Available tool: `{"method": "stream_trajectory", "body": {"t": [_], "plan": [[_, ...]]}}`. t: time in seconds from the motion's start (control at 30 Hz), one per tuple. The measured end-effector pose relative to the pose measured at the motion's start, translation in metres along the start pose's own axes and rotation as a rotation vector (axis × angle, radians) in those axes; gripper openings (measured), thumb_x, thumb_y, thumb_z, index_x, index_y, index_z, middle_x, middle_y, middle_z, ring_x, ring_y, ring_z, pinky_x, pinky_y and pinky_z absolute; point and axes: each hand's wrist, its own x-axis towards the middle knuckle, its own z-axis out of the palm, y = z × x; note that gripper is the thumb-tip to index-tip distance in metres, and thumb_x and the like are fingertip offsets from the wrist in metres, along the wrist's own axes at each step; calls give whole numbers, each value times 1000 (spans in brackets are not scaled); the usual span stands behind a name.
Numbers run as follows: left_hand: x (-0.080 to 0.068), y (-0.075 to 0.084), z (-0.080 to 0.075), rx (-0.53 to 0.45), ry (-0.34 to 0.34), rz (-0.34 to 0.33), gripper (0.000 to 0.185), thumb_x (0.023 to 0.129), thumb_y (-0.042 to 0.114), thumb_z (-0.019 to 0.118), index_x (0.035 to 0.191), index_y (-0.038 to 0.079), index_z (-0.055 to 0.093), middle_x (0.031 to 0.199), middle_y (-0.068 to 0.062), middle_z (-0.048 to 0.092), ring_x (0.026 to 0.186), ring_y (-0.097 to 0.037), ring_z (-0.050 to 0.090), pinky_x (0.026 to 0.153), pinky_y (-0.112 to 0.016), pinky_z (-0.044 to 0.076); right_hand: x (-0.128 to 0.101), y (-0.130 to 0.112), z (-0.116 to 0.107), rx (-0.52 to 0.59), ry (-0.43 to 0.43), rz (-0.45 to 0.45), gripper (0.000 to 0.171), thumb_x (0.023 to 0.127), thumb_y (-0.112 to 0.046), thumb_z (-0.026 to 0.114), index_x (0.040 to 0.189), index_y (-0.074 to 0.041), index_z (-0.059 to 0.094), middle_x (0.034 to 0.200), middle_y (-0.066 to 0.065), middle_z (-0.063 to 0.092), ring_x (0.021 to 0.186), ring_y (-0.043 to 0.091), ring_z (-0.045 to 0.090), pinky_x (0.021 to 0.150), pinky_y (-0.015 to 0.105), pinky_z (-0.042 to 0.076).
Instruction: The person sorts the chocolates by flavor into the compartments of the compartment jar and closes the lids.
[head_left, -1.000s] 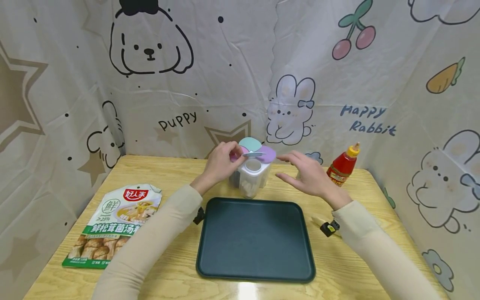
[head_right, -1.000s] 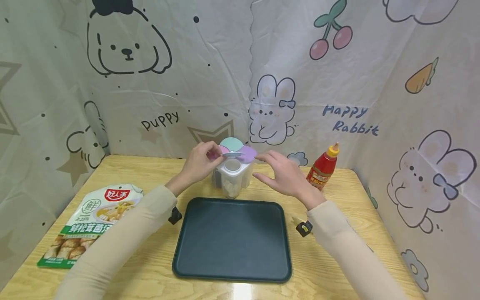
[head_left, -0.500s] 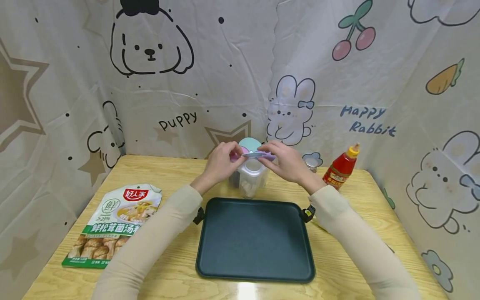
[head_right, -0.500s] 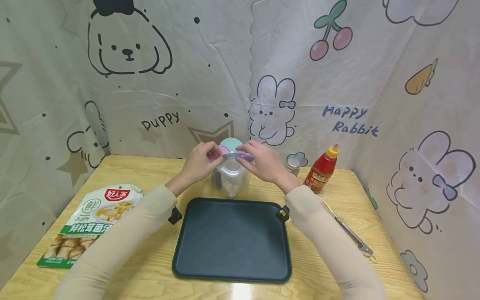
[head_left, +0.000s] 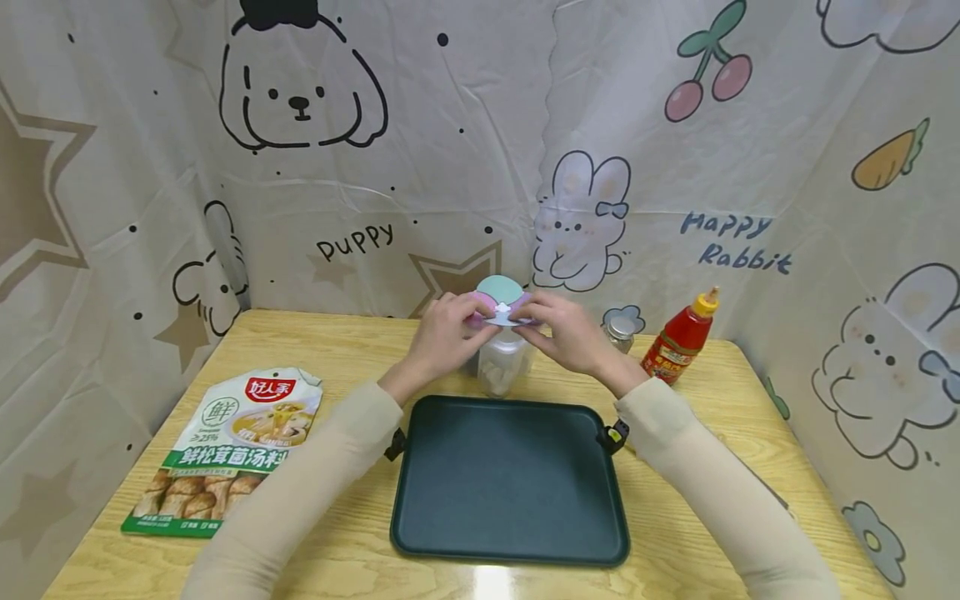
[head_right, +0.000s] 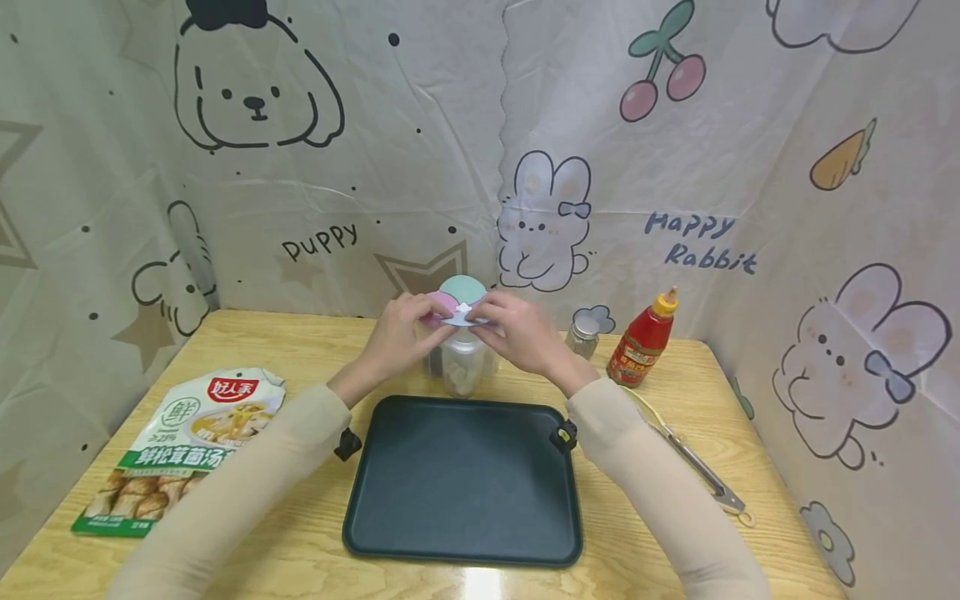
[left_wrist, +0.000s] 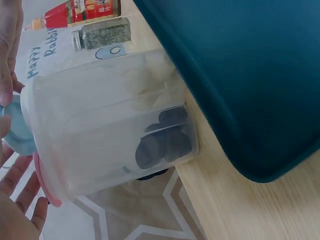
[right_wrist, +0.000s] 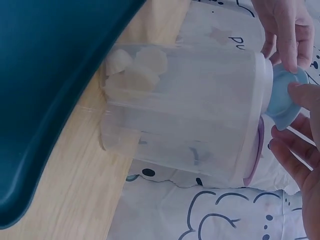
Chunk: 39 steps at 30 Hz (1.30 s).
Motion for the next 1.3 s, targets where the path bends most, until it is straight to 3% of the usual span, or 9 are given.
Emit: {"method": "stream_trajectory", "body": {"t": [0.17, 0.47, 0.87, 1.07, 1.3], "plan": [[-7, -1, 0, 49, -10, 34, 24, 92, 31, 82, 107, 12, 77, 106, -4, 77, 93, -25, 62, 88, -44, 50, -6, -3, 3, -22, 4, -26, 14, 93, -13, 81, 106, -9, 78, 113, 7, 74, 101, 22, 72, 85, 38, 62], [-14, -1, 0, 96, -44, 77, 30, 91, 35, 82, 111, 13, 80, 115, -5, 78, 106, -27, 64, 93, -47, 52, -14, -4, 7, -93, -9, -60, 21, 87, -16, 87, 105, -10, 79, 106, 7, 71, 91, 19, 68, 78, 35, 60], [-17, 1, 4, 85, -24, 56, 28, 89, 35, 85, 107, 14, 79, 112, -6, 75, 106, -28, 62, 92, -48, 51, -16, -5, 13, -85, 26, -27, 21, 82, -15, 91, 99, -8, 81, 98, 7, 71, 90, 20, 67, 79, 36, 61], [-17, 3, 4, 120, -26, 86, 27, 90, 36, 84, 104, 14, 79, 109, -6, 73, 105, -28, 62, 90, -48, 51, -19, -5, 16, -85, 35, -17, 16, 84, -16, 90, 94, -8, 81, 94, 6, 69, 85, 17, 63, 72, 32, 57], [-18, 4, 5, 123, -18, 86, 27, 90, 35, 84, 104, 13, 80, 109, -7, 73, 108, -29, 62, 91, -49, 51, -19, -7, 17, -87, 48, -22, 13, 84, -15, 90, 90, -7, 81, 94, 7, 70, 87, 20, 64, 73, 33, 57]]}}
